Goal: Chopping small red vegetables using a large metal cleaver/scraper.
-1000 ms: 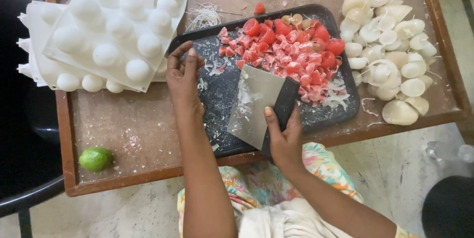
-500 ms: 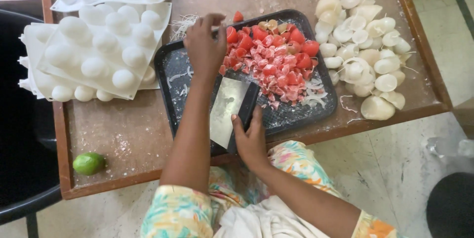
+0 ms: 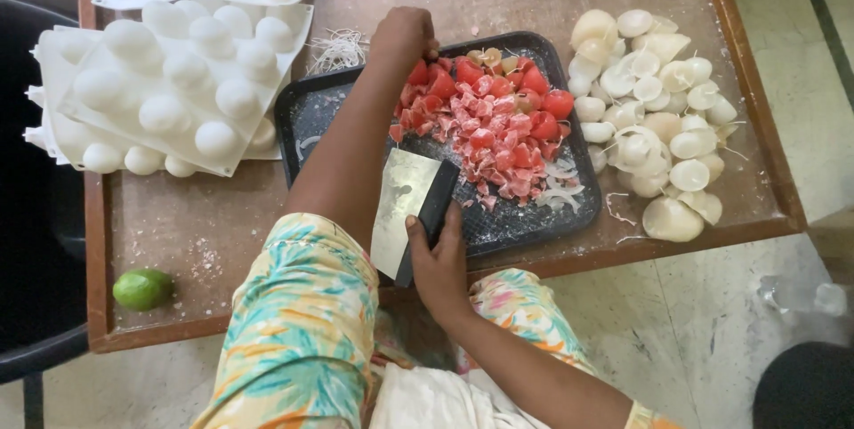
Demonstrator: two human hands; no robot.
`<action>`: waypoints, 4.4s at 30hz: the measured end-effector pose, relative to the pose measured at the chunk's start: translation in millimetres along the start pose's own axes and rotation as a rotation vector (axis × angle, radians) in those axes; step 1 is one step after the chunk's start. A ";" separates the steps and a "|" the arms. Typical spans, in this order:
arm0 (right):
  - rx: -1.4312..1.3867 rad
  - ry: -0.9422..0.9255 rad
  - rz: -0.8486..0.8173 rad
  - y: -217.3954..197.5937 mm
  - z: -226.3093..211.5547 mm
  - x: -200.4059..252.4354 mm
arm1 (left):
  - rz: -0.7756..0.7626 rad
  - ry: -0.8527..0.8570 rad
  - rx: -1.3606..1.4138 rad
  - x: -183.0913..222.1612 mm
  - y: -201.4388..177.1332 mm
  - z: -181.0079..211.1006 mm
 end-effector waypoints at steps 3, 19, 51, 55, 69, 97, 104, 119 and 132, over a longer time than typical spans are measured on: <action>0.008 -0.035 0.000 -0.4 2.1 -1.7 | -0.179 -0.191 0.323 12.8 -7.9 -0.2; -0.054 -0.350 0.363 -67.5 -22.5 -46.9 | 0.464 -0.615 0.409 306.2 -112.0 -9.5; 1.089 -0.781 -0.453 2.6 -90.9 -75.1 | 0.090 -0.784 0.787 270.0 -123.2 -54.3; 1.116 -0.690 -0.457 4.6 -95.7 -73.8 | 0.101 -0.756 0.815 271.9 -130.4 -50.4; 1.148 -0.725 -0.469 3.6 -92.4 -74.3 | 0.095 -0.677 0.735 266.7 -121.4 -47.9; 1.341 -0.708 -0.698 30.0 -83.0 -80.8 | 0.292 -0.347 0.737 245.1 -90.8 -2.4; 1.361 -0.677 -0.726 24.0 -57.9 -85.3 | 0.242 -0.370 0.691 241.8 -62.5 -9.3; 1.140 -0.433 -0.491 -16.4 -82.9 -101.4 | 0.164 -0.481 1.051 244.4 -103.6 -27.6; 0.960 -0.723 -0.352 -68.9 -74.6 -86.9 | -0.281 -0.409 0.418 263.8 -88.9 -17.6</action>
Point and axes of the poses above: each hand's wrist, its own x-axis away from the middle knuckle, its own y-axis out of the palm, z = x × y, the point moved 3 cm from there along -x, towards the middle knuckle, and after that the axes turned 13 degrees about -y, right-handed, at the moved point
